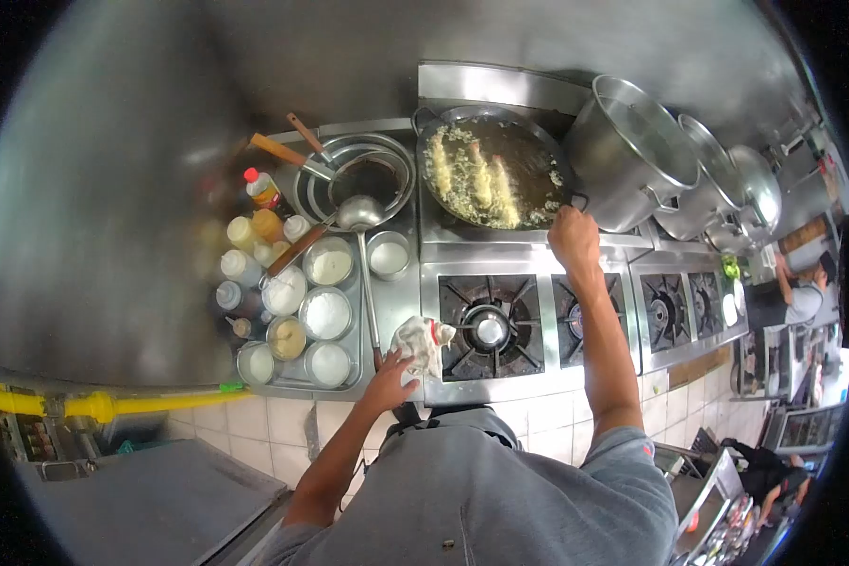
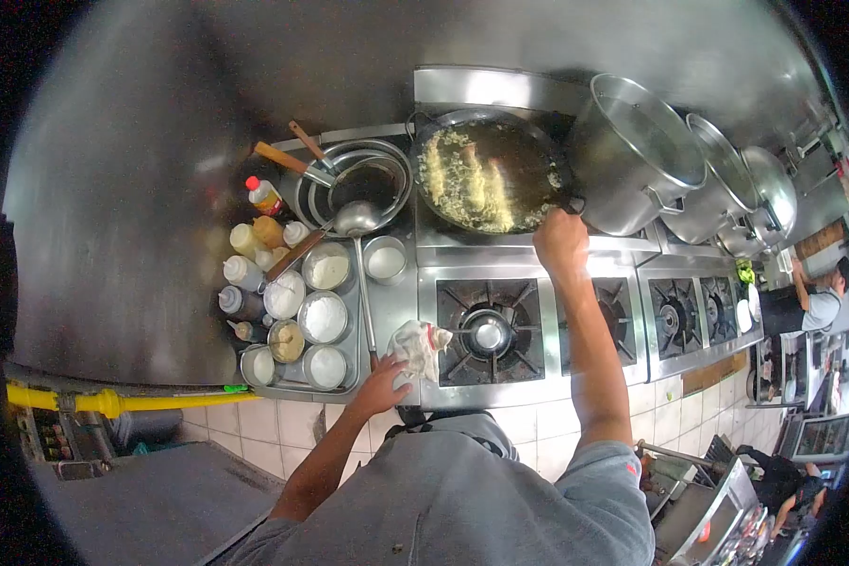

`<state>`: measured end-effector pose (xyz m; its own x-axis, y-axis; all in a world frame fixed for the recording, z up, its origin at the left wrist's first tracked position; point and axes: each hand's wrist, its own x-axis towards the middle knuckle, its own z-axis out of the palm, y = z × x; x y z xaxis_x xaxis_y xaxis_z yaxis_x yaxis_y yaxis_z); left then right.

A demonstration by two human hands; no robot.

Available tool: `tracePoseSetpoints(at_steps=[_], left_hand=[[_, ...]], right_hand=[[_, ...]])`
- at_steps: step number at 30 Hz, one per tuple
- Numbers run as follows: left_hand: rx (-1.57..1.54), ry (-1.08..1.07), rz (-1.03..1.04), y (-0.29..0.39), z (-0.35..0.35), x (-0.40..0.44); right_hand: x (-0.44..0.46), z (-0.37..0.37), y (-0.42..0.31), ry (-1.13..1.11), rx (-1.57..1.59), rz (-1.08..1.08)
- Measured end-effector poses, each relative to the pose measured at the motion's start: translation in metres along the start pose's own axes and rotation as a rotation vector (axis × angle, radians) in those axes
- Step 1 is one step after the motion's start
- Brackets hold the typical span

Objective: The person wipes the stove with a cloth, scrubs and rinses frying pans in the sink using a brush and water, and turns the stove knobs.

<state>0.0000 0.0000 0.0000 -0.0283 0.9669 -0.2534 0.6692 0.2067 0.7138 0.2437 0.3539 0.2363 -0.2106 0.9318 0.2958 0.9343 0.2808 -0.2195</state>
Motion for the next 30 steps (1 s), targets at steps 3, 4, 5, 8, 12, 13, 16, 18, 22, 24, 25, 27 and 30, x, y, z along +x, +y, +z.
tracePoseSetpoints(at_steps=[3, 4, 5, 8, 12, 13, 16, 18, 22, 24, 25, 27, 30], left_hand=[[-0.01, 0.009, 0.035, 0.003, -0.021, -0.023], [-0.039, 0.001, 0.033, 0.009, -0.025, -0.025], [-0.071, -0.013, 0.024, 0.015, -0.026, -0.03], [-0.106, 0.002, 0.021, 0.022, -0.021, -0.038], [-0.199, 0.015, -0.024, 0.021, -0.02, -0.053], [-0.197, 0.024, -0.029, 0.019, -0.023, -0.056], [-0.194, 0.063, -0.068, 0.016, -0.02, -0.068], [-0.22, 0.062, -0.089, 0.01, -0.021, -0.073], [-0.253, 0.041, -0.137, 0.018, -0.032, -0.08], [-0.234, 0.076, -0.137, 0.017, -0.033, -0.084], [-0.23, 0.077, -0.139, 0.018, -0.034, -0.086], [-0.275, 0.112, -0.175, 0.023, -0.036, -0.092], [-0.333, 0.115, -0.202, 0.027, -0.041, -0.1]], right_hand=[[-0.004, 0.013, -0.014, 0.022, 0.029, -0.04], [-0.001, 0.01, -0.022, 0.033, 0.045, -0.041], [-0.002, 0.009, -0.027, 0.035, 0.059, -0.042], [0.012, 0.024, -0.024, 0.041, 0.038, -0.03], [0.027, 0.028, -0.027, 0.006, -0.023, 0.027], [0.031, 0.027, -0.031, 0.005, -0.016, 0.02], [0.045, 0.014, -0.05, 0.07, 0.057, -0.068], [0.071, 0.029, -0.069, 0.049, 0.061, -0.131], [0.111, 0.06, -0.089, -0.005, 0.06, -0.258], [0.12, 0.067, -0.082, -0.033, 0.041, -0.233], [0.125, 0.071, -0.079, -0.057, 0.02, -0.218], [0.137, 0.084, -0.07, -0.085, -0.021, -0.168], [0.146, 0.102, -0.051, -0.096, -0.082, -0.15]])
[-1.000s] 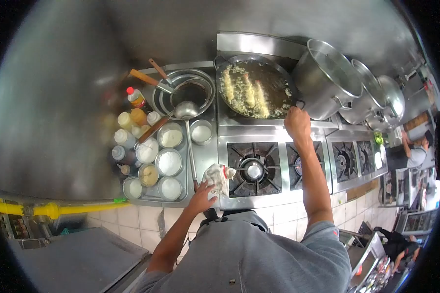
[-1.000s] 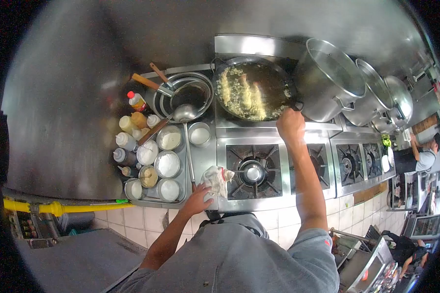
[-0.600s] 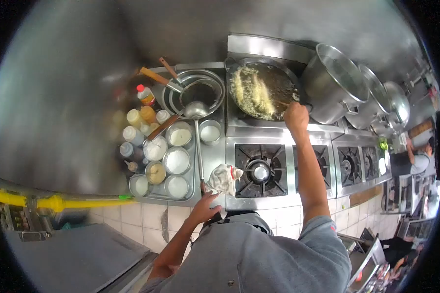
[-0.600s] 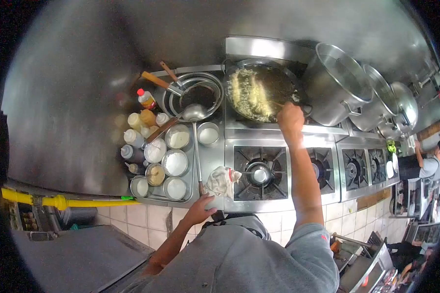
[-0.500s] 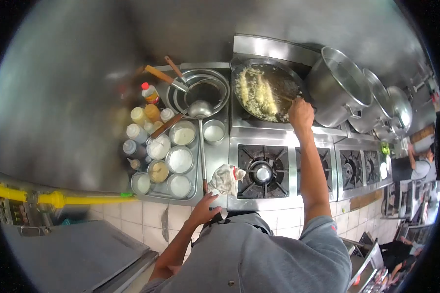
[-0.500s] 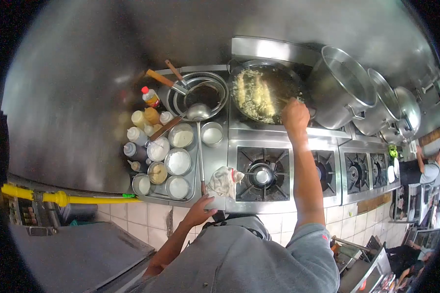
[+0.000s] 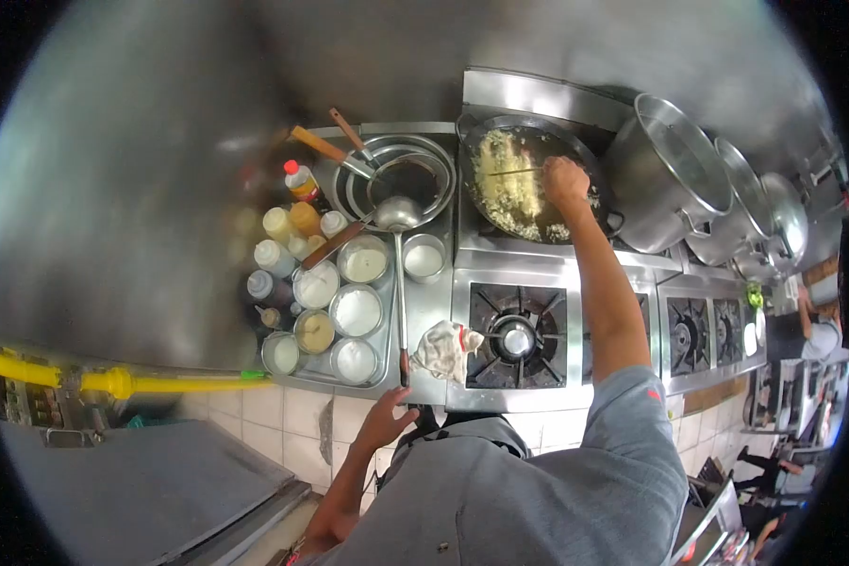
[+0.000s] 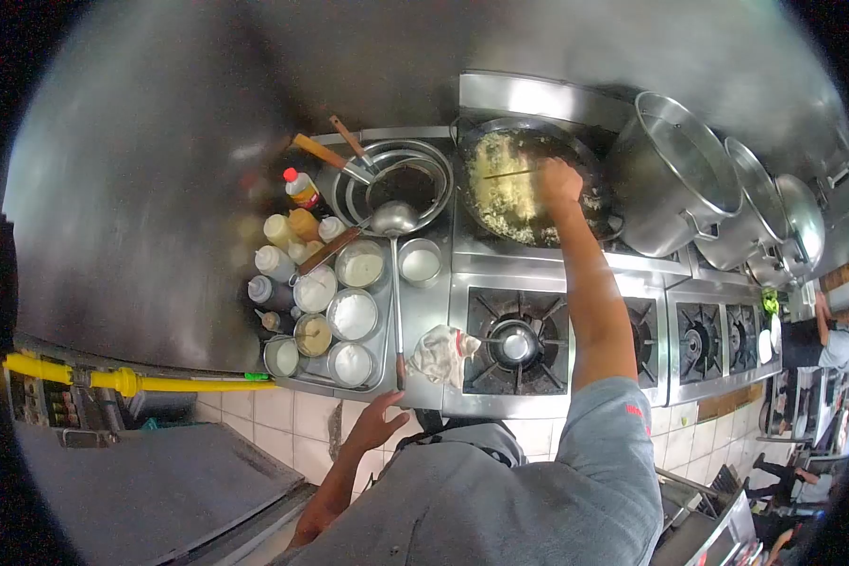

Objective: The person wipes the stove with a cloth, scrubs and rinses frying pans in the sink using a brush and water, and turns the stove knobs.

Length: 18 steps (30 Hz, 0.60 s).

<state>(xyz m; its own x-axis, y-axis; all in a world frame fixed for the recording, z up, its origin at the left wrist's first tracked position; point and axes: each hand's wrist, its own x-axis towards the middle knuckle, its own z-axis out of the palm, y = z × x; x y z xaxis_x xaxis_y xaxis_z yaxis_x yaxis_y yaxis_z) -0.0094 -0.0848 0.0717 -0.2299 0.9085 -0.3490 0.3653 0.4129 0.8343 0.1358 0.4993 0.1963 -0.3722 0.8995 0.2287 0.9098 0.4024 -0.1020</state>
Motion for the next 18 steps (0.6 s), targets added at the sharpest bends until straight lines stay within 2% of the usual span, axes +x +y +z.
tracePoseSetpoints(at_steps=[4, 6, 7, 8, 9, 10, 12, 13, 14, 15, 16, 17, 18], left_hand=[[0.069, 0.053, -0.019, 0.013, -0.017, 0.005], [0.133, 0.082, 0.143, 0.017, -0.037, 0.023], [0.118, 0.138, 0.118, 0.024, -0.051, 0.032], [0.107, 0.186, 0.097, 0.033, -0.07, 0.044], [0.148, 0.294, 0.145, 0.041, -0.091, 0.06], [0.193, 0.397, 0.199, 0.048, -0.114, 0.076], [0.41, 0.576, 0.194, 0.05, -0.16, 0.119], [0.598, 0.634, 0.193, 0.075, -0.181, 0.129], [0.819, 0.67, 0.227, 0.076, -0.199, 0.145], [0.816, 0.663, 0.256, 0.071, -0.212, 0.159], [0.906, 0.539, 0.145, 0.06, -0.223, 0.175], [0.995, 0.416, 0.03, 0.049, -0.232, 0.19], [1.001, 0.412, 0.05, 0.038, -0.237, 0.204]], right_hand=[[-0.003, 0.012, 0.007, 0.039, -0.138, -0.075], [-0.006, 0.003, -0.001, 0.056, -0.158, -0.062], [-0.003, -0.001, -0.002, 0.053, -0.158, -0.071], [-0.003, -0.005, 0.001, 0.18, -0.041, -0.067], [-0.008, -0.013, 0.006, 0.304, 0.074, -0.053], [-0.022, -0.035, 0.008, 0.301, 0.07, -0.035], [-0.074, -0.107, 0.004, 0.488, 0.46, -0.015], [-0.108, -0.13, 0.008, 0.583, 0.563, 0.036], [-0.136, -0.13, 0.029, 0.72, 0.642, -0.016], [-0.183, -0.146, 0.036, 0.551, 0.658, 0.272], [-0.227, -0.146, 0.051, 0.565, 0.638, 0.284], [-0.273, -0.139, 0.07, 0.419, 0.514, 0.399], [-0.316, -0.12, 0.078, 0.459, 0.627, 0.417]])
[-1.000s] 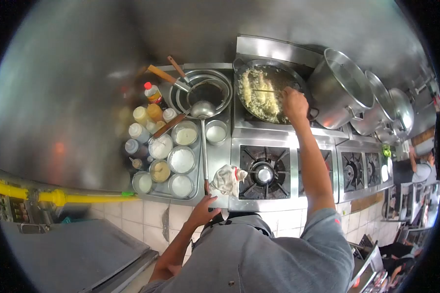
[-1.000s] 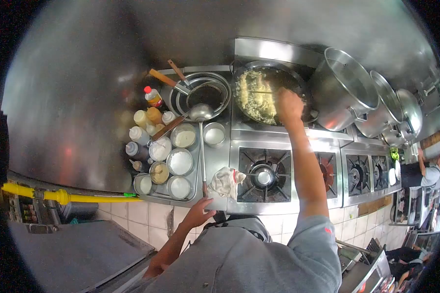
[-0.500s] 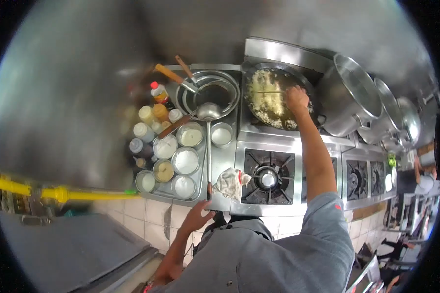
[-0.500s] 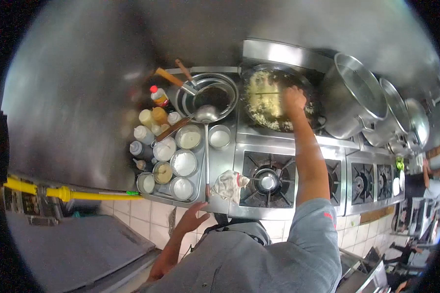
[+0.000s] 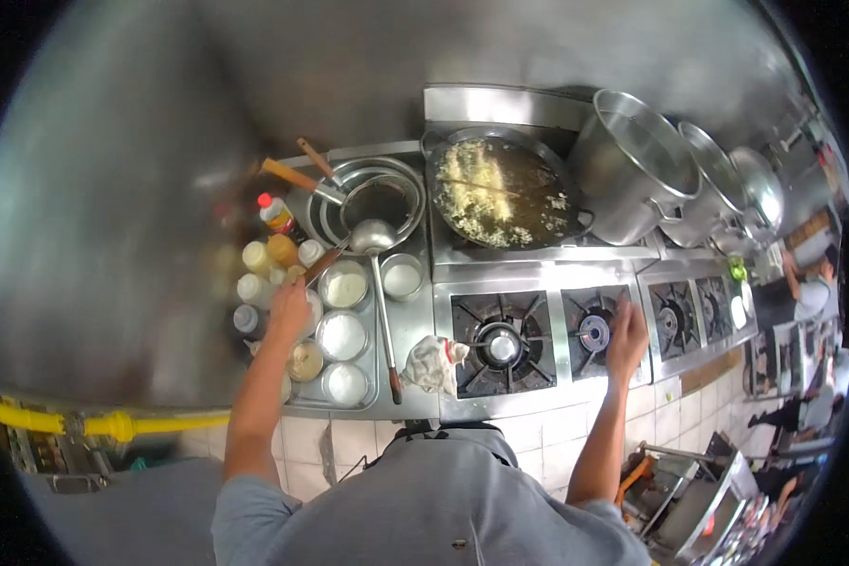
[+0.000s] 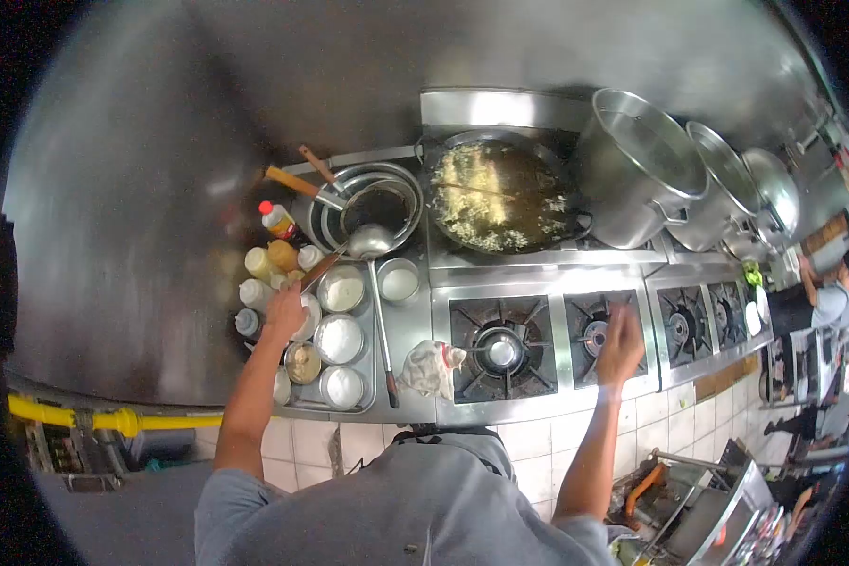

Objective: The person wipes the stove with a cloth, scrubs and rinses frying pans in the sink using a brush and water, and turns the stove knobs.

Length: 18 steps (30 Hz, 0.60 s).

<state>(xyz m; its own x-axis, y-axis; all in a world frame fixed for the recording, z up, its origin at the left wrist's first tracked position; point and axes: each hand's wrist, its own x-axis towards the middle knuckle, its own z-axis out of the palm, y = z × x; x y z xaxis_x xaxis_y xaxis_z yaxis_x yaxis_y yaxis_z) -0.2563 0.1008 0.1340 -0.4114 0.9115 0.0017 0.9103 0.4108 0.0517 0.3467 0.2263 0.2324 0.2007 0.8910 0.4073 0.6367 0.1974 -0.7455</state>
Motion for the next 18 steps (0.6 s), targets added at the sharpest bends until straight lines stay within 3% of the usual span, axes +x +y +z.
tracePoseSetpoints(at_steps=[1, 2, 3, 5, 6, 8, 9, 11, 12, 16, 18], left_hand=[[-0.001, -0.019, 0.017, -0.007, 0.011, 0.011], [0.0, -0.039, 0.034, -0.012, 0.019, 0.021], [0.002, -0.037, 0.051, -0.016, 0.019, 0.033], [-0.324, -0.529, 0.02, -0.022, 0.017, 0.056], [-0.319, -0.525, 0.028, -0.023, 0.029, 0.057], [-0.912, -0.554, -0.149, -0.019, 0.057, 0.05], [-0.9, -0.554, -0.134, -0.008, 0.051, 0.043], [-0.764, -0.223, -0.204, 0.016, 0.031, 0.018], [-0.513, -0.043, 0.03, -0.006, 0.078, 0.031], [-0.372, -0.031, -0.11, 0.004, 0.06, 0.025], [-0.379, 0.087, -0.181, 0.013, 0.027, 0.019]], right_hand=[[-0.038, -0.02, 0.026, -0.118, -0.102, 0.174], [-0.083, -0.028, 0.047, -0.083, -0.114, 0.313], [-0.125, -0.045, 0.074, -0.226, -0.197, 0.358], [-0.2, -0.057, 0.069, -0.161, -0.036, 0.452], [-0.231, -0.063, 0.08, -0.256, -0.088, 0.542], [-0.279, -0.063, 0.087, -0.284, -0.107, 0.586], [-0.294, -0.06, 0.072, -0.295, -0.135, 0.587], [-0.313, -0.06, 0.051, -0.307, -0.159, 0.599], [-0.318, -0.059, 0.041, -0.338, -0.157, 0.566], [-0.327, -0.058, 0.017, -0.381, -0.147, 0.502], [-0.33, -0.058, 0.014, -0.383, -0.122, 0.481]])
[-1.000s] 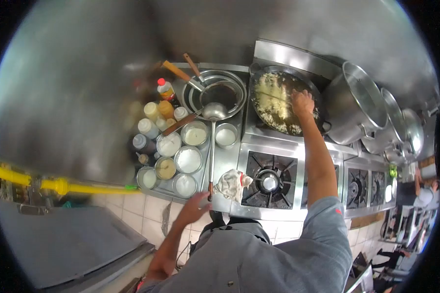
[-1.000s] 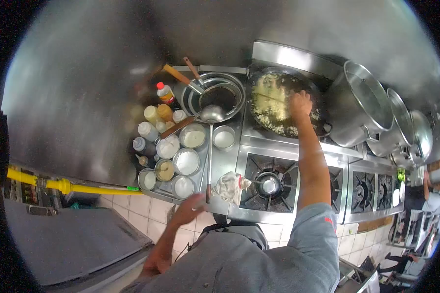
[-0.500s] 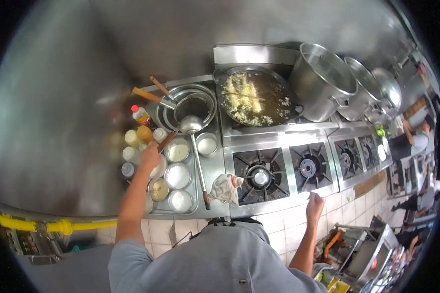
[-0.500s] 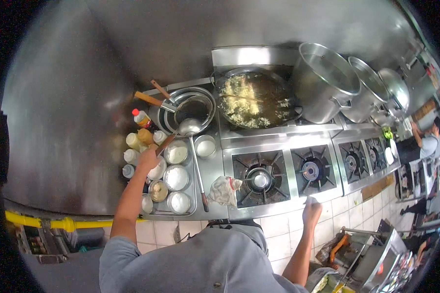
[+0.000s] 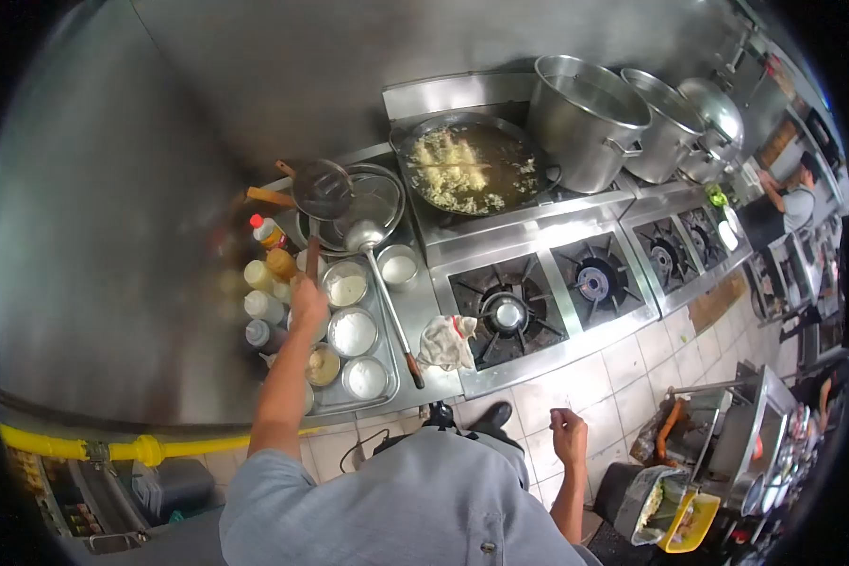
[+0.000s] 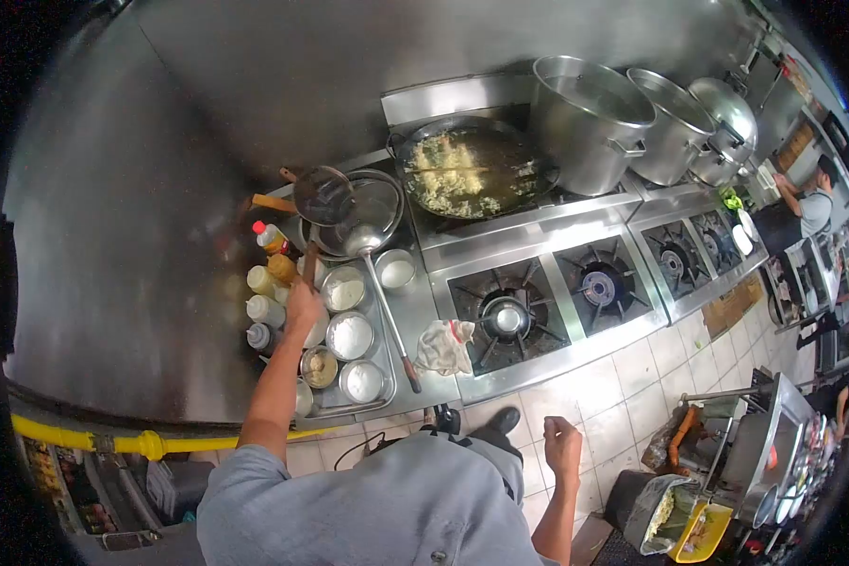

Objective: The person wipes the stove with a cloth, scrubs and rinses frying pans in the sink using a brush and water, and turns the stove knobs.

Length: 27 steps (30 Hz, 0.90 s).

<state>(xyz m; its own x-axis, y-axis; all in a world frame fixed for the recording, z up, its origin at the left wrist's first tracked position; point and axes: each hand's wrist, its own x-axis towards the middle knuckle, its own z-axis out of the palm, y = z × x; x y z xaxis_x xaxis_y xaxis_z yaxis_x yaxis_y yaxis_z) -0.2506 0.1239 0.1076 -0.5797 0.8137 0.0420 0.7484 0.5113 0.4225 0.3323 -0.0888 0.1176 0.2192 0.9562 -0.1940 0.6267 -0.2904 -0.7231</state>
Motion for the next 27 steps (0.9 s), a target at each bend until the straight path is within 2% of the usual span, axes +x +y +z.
tracePoseSetpoints(at_steps=[4, 5, 7, 9, 11, 15, 17, 18, 20, 23, 27], left_hand=[[-0.163, -0.029, 0.113, 0.062, -0.068, -0.032], [-0.169, -0.032, 0.11, 0.074, -0.068, -0.034], [-0.489, 0.04, 0.369, 0.092, -0.066, -0.038], [-0.606, -0.107, 0.369, 0.117, -0.054, -0.033], [-0.659, -0.124, 0.44, 0.143, -0.028, -0.031], [-0.47, -0.157, 0.433, 0.207, -0.023, -0.048], [-0.551, -0.42, 0.137, 0.242, -0.044, -0.061], [-0.546, -0.426, 0.151, 0.248, -0.036, -0.06], [-0.514, -0.298, 0.234, 0.252, -0.012, -0.052], [-0.545, -0.354, 0.218, 0.258, 0.003, -0.047], [-0.57, -0.421, 0.179, 0.26, 0.019, -0.044]], right_hand=[[-0.004, 0.0, 0.009, -0.016, 0.004, -0.04], [-0.004, 0.001, 0.014, -0.026, 0.007, -0.077], [-0.004, -0.004, 0.011, -0.064, -0.023, -0.111], [0.002, -0.006, 0.021, -0.059, -0.036, -0.159], [0.0, -0.01, 0.026, -0.052, -0.041, -0.191], [-0.018, -0.023, 0.036, -0.004, -0.003, -0.123], [-0.025, -0.021, 0.067, 0.05, -0.024, -0.128], [-0.032, -0.023, 0.076, 0.05, -0.032, -0.097], [-0.045, -0.025, 0.094, 0.074, -0.041, -0.076], [-0.068, -0.023, 0.116, 0.091, -0.047, -0.022], [-0.076, -0.024, 0.11, 0.065, -0.026, 0.008]])
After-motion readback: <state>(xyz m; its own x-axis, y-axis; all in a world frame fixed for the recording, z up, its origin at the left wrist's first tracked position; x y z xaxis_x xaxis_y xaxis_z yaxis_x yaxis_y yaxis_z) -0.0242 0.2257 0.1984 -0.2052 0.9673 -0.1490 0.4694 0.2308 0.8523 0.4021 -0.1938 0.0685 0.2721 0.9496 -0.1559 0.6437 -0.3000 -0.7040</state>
